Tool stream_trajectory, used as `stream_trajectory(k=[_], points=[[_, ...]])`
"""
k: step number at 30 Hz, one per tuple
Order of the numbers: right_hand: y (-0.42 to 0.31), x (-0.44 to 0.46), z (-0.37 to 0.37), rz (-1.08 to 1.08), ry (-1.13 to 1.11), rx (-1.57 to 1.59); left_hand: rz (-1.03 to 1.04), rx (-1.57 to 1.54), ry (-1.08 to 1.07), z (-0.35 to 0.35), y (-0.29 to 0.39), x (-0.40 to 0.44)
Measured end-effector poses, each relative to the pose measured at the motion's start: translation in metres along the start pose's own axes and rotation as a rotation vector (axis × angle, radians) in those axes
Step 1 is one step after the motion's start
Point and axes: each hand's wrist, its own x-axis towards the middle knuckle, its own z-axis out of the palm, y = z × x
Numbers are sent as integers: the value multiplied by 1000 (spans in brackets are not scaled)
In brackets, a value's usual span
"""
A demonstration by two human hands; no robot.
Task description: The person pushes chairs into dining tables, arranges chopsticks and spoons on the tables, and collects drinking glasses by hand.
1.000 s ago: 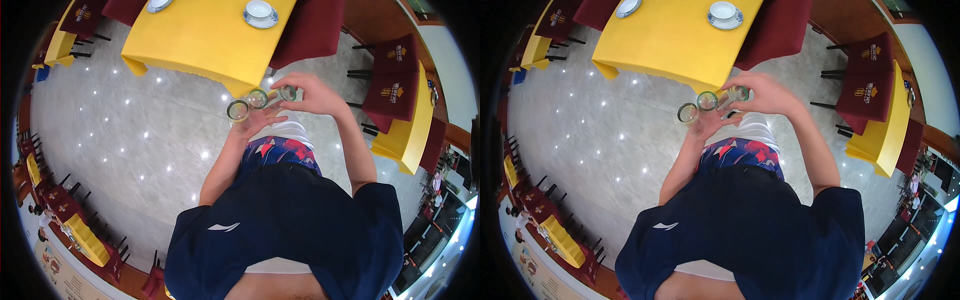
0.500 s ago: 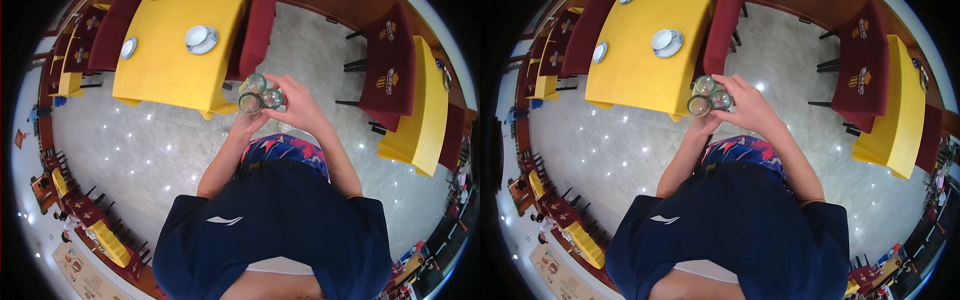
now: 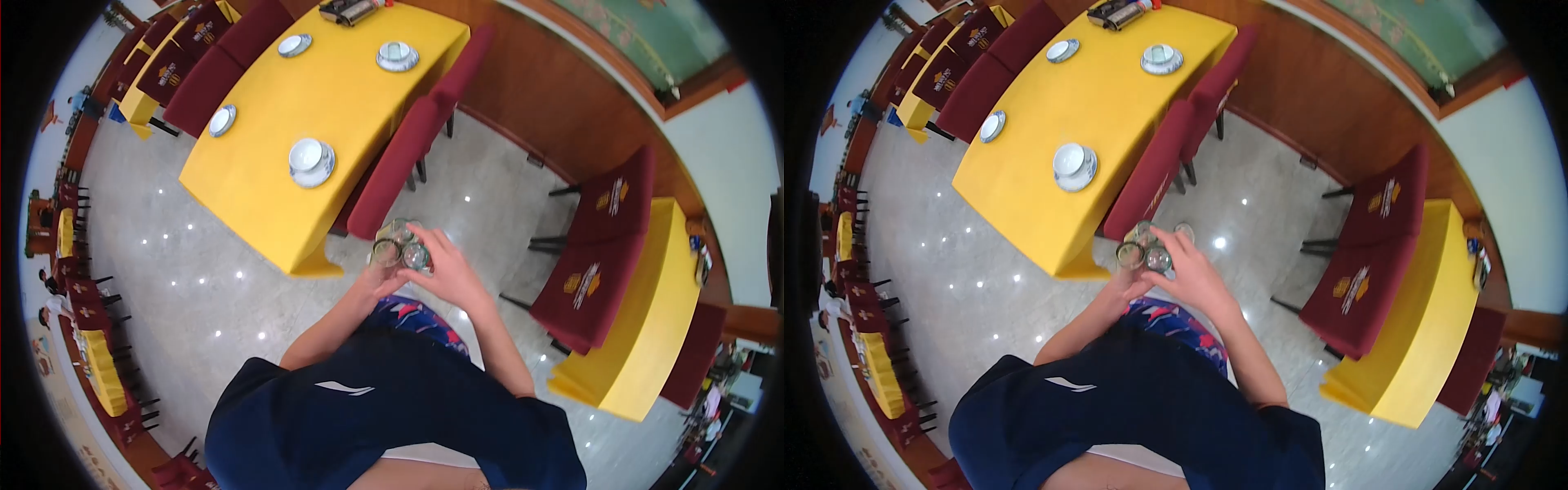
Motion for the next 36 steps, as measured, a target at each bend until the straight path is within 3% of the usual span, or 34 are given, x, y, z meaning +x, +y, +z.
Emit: stream_trajectory(k=[5,7,10,12,14,16,20,26,30,34,36], points=[[36,76,-51,128,-174,-22,39,-129,28,2,24,96],[46,115,-72,121,-176,-52,153,-130,-15,24,43,130],[55,175,-110,166,-213,-57,77,-326,2,-13,57,187],[64,223,-133,125,-256,-176,136,-338,46,-9,75,211],[87,279,-146,22,-228,-241,272,-417,-105,-4,100,229],[129,341,-153,-215,-173,-423,278,-508,-34,-21,105,238],[191,464,-143,-160,-195,-519,479,-518,-16,-33,124,238],[294,639,-93,-184,-316,-782,942,-370,305,-30,117,239],[347,727,-58,-221,-469,-820,1101,-446,598,-3,110,269],[373,766,-39,-356,-712,-782,1340,-416,660,33,116,328],[381,768,-46,-364,-796,-817,1391,-569,565,35,118,355]])
